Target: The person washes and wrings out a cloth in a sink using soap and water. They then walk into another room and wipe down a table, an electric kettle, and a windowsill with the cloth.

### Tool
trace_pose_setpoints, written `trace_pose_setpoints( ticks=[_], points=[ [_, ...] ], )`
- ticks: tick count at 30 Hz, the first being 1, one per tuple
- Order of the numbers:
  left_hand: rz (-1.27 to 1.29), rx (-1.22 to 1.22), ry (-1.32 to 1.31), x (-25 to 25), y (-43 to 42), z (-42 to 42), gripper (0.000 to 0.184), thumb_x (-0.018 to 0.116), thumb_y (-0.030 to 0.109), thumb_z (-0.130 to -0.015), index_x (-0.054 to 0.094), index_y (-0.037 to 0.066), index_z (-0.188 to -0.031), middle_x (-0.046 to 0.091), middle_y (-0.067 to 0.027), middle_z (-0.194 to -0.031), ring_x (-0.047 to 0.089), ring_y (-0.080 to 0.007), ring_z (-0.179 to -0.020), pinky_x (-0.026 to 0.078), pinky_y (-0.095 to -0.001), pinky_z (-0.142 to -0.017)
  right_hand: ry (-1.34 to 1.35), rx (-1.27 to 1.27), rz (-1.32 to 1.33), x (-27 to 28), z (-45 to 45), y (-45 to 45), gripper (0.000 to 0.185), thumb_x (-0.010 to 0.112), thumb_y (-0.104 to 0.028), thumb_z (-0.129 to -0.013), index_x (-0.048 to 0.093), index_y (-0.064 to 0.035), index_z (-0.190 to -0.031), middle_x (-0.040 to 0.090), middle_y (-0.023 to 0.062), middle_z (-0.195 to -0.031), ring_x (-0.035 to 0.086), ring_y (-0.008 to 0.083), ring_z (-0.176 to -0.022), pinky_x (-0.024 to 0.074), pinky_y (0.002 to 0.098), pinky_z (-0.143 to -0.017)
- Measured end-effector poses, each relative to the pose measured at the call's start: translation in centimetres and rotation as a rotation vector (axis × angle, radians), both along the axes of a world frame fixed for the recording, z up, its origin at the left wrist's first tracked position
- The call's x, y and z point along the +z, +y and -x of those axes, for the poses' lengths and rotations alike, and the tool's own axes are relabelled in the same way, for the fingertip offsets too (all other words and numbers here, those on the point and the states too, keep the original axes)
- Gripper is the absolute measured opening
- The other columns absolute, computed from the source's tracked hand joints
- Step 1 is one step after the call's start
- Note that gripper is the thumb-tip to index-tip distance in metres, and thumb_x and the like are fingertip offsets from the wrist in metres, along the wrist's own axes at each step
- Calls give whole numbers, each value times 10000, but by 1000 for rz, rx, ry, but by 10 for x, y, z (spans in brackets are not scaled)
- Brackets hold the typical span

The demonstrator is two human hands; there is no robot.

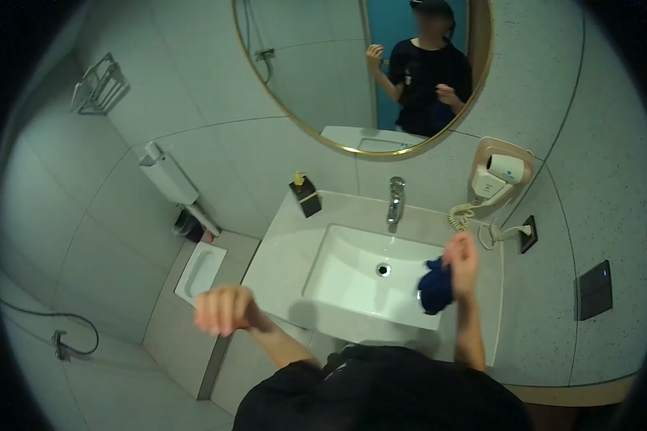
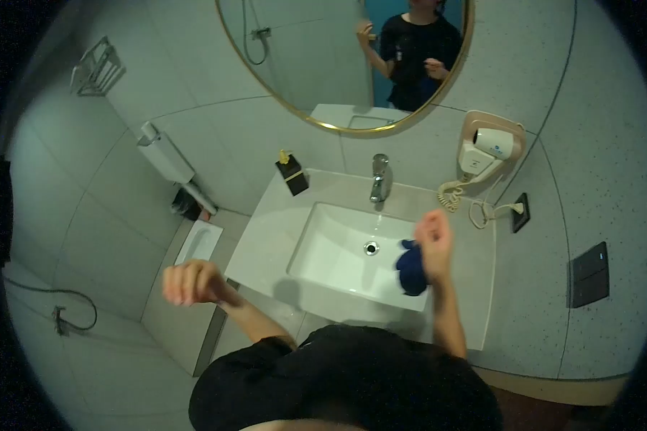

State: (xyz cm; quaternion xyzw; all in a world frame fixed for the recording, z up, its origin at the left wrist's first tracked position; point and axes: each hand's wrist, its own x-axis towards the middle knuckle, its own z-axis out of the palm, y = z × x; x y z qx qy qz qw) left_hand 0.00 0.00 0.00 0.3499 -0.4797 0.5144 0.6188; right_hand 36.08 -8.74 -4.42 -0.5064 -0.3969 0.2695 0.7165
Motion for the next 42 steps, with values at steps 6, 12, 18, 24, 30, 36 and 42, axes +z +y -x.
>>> trace_pose_setpoints(
  ticks=[6,12,18,24,30,36,42],
  points=[
    [113,609,1327,-19,15,-72,545,621,463,-745,551,-3,-1020,579,-149,-1046,518,-252,-1030,343,-378,-941,-105,358,-11,-20,55,24,102,554,-76,-821,456,-68,-794,448,-50,-641,427,22,-589,340,189,-517],
    [-211,1089,846,97,56,-65,589,547,544,-777,535,23,-1052,560,-141,-1009,511,-258,-920,405,-390,-797,45,387,256,-32,77,32,133,572,-117,-832,452,-70,-800,416,-56,-651,394,20,-577,329,188,-509],
    [-529,1178,212,223,88,-26,506,565,504,-780,531,84,-1059,550,-92,-969,513,-234,-866,399,-382,-748,69,375,469,-49,95,27,134,578,-148,-833,464,-77,-821,427,-51,-673,420,30,-589,360,194,-534],
    [-821,1105,397,219,104,-46,559,513,546,-779,513,90,-1103,531,-93,-1029,495,-222,-916,379,-374,-778,17,249,612,-83,106,25,122,567,-159,-846,477,-76,-843,473,-32,-644,434,36,-596,363,197,-528],
    [-814,1032,450,200,119,-58,615,461,588,-779,494,97,-1147,513,-94,-1089,478,-209,-966,358,-365,-808,15,328,564,-92,110,40,126,563,-123,-848,453,-66,-823,442,-45,-610,413,30,-590,347,199,-530],
    [-473,736,208,181,111,-61,672,409,629,-778,476,104,-1192,494,-95,-1149,461,-197,-1016,338,-357,-837,86,227,628,-73,112,51,139,581,-148,-835,481,-52,-838,497,-20,-643,468,41,-589,407,212,-541],
    [-88,481,-201,120,83,-64,731,357,671,-778,457,110,-1236,476,-95,-1209,443,-184,-1066,317,-348,-867,173,18,502,-97,99,54,112,531,-121,-854,486,-47,-783,453,-30,-604,428,44,-540,337,195,-495]
  ],
)
